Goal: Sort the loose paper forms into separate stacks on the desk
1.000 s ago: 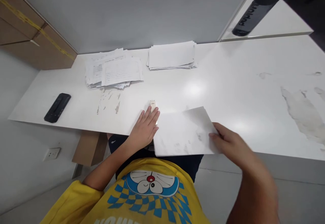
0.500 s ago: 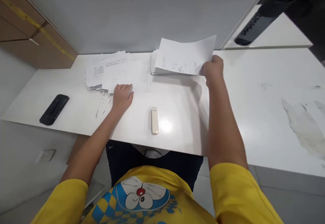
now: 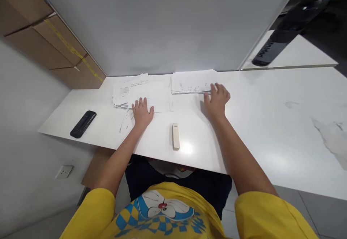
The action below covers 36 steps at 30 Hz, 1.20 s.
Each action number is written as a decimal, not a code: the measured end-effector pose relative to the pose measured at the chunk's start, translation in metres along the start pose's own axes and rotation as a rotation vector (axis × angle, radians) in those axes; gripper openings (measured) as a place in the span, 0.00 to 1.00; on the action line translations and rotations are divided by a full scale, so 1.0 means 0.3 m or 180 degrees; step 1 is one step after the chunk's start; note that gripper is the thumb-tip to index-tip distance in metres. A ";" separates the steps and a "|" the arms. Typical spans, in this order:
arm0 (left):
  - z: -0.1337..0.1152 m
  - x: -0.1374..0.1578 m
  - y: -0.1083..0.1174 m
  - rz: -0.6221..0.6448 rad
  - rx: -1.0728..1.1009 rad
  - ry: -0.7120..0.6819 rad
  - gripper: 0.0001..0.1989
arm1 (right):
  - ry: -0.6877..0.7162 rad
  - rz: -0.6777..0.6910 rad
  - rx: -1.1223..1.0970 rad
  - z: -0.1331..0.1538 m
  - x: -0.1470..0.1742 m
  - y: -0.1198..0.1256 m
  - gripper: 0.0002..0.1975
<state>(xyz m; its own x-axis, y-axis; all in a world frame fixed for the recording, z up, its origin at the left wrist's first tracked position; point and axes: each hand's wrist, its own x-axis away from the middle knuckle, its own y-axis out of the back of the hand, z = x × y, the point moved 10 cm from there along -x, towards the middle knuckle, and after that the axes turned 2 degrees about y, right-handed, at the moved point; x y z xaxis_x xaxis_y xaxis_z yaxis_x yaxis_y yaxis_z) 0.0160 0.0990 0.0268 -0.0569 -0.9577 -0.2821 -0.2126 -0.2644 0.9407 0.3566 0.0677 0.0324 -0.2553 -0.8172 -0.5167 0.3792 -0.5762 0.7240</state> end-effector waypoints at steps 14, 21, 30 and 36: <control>0.224 -0.020 0.010 -0.0662 0.1417 0.1377 0.44 | -0.0223 0.0687 -0.0007 -0.063 0.310 -0.021 0.30; 0.152 0.041 0.106 -0.1021 0.2269 0.0485 0.26 | -0.0300 0.0660 -0.0270 -0.044 0.305 -0.017 0.28; 0.100 0.410 0.356 -0.1909 0.3109 0.0103 0.17 | -0.0416 0.0735 -0.1291 0.058 0.303 0.069 0.26; 0.152 0.562 0.413 -0.1908 0.4643 0.0643 0.12 | 0.0340 0.1120 -0.2859 0.416 0.330 0.167 0.39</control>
<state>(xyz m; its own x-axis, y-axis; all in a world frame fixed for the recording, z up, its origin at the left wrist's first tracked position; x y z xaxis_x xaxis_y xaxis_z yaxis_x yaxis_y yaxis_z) -0.0645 -0.0899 0.0872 0.4750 -0.7893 -0.3891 -0.8748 -0.3755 -0.3061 0.2394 -0.0433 0.0747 0.0681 -0.9104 -0.4081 0.9677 -0.0394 0.2492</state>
